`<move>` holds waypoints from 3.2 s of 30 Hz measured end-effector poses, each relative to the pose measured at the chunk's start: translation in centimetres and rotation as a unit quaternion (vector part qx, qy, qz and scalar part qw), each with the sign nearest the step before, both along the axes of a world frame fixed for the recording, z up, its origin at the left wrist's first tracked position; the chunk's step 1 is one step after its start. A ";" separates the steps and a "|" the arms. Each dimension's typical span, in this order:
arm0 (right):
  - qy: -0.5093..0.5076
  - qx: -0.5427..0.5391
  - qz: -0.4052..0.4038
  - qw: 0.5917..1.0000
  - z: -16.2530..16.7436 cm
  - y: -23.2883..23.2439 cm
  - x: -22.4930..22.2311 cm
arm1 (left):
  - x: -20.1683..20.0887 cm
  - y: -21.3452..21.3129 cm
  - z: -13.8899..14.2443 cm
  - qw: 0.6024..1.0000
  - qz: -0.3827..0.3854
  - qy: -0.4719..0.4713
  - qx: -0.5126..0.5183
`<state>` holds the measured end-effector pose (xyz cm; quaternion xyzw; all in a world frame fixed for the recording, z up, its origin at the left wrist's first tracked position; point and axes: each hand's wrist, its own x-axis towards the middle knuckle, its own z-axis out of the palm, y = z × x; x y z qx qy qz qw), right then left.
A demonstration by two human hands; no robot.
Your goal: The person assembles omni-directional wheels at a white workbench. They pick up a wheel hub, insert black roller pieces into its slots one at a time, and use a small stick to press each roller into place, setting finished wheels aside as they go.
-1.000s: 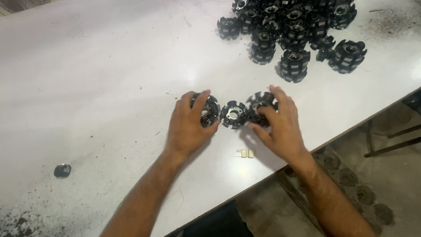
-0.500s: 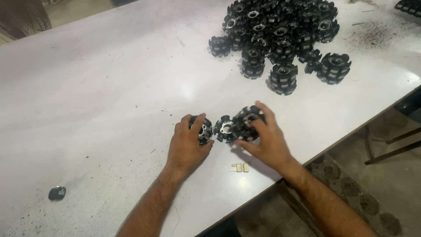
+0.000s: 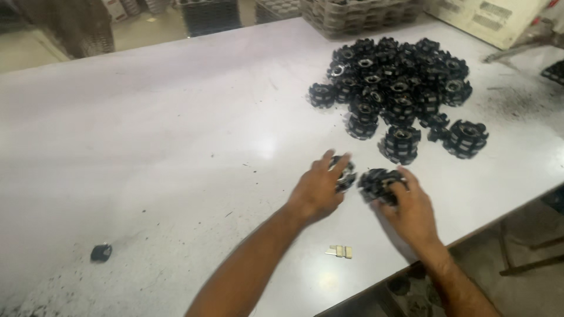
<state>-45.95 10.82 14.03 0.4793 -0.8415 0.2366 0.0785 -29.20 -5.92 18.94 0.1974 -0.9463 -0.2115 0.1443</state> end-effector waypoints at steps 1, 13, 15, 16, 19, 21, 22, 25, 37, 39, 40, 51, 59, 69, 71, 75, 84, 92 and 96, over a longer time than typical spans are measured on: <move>0.018 -0.041 -0.008 0.999 0.2 -0.2 -0.8 | -1.2 0.0 0.8 0.999 -0.010 0.008 -0.039; 0.201 -0.008 -0.115 0.973 -2.9 -2.5 -7.2 | 18.5 3.5 -3.1 0.989 0.072 -0.092 0.087; 0.292 -0.043 -0.075 0.952 -3.0 -1.6 -5.8 | 25.6 4.8 -4.3 0.984 0.140 -0.055 0.094; 0.274 -0.082 -0.028 0.958 -2.6 -1.2 -4.6 | 29.1 5.2 -4.5 0.981 0.175 -0.022 0.082; -0.010 -0.048 0.114 0.992 -3.7 1.8 2.0 | 38.9 5.2 -5.7 0.936 0.335 0.054 0.099; 0.053 0.064 0.160 0.984 -5.8 1.9 6.7 | 43.8 4.0 -6.4 0.898 0.407 0.149 0.071; 0.122 0.107 0.157 0.974 -6.8 1.4 8.4 | 44.9 3.0 -6.6 0.907 0.391 0.155 0.019; -0.015 0.165 0.168 0.972 -7.5 -0.9 10.2 | 43.0 -1.8 -6.0 0.939 0.326 0.107 -0.014; -0.011 -0.036 0.092 0.995 -2.5 -11.0 15.6 | 27.8 0.7 -6.1 0.982 -0.056 -0.166 -0.066; -0.021 -0.071 0.209 0.975 -2.7 -13.4 18.3 | 31.4 2.2 -7.5 0.982 -0.044 -0.174 -0.053; -0.011 -0.085 0.288 0.954 -2.8 -14.9 20.5 | 34.5 3.4 -8.4 0.985 -0.025 -0.171 -0.024; -0.175 0.140 0.743 0.631 -4.0 -5.2 44.2 | 60.5 16.5 -7.3 0.885 0.410 0.056 0.215; -0.192 -0.039 0.515 0.835 -10.1 -12.5 33.0 | 69.3 -5.3 -3.5 0.773 0.574 0.242 -0.121; -0.283 0.224 0.333 0.871 -15.0 -18.5 24.7 | 65.8 -19.2 -4.1 0.834 0.461 0.277 0.125; -0.315 0.216 0.339 0.860 -15.0 -18.5 23.8 | 63.9 -20.7 -3.4 0.855 0.445 0.239 0.118; -0.396 0.146 0.384 0.821 -15.5 -17.5 22.3 | 58.9 -22.5 -3.0 0.848 0.453 0.211 0.179; -0.560 -0.091 0.335 0.752 -17.0 -10.4 22.7 | 43.3 -19.7 -6.0 0.876 0.388 0.066 0.277; -0.494 -0.093 0.274 0.820 -12.4 -4.5 23.3 | 37.2 -14.6 -6.0 0.908 0.383 0.157 0.060; -0.539 -0.133 0.200 0.807 -12.2 -2.1 22.4 | 37.1 -5.7 -6.3 0.904 0.414 0.068 0.083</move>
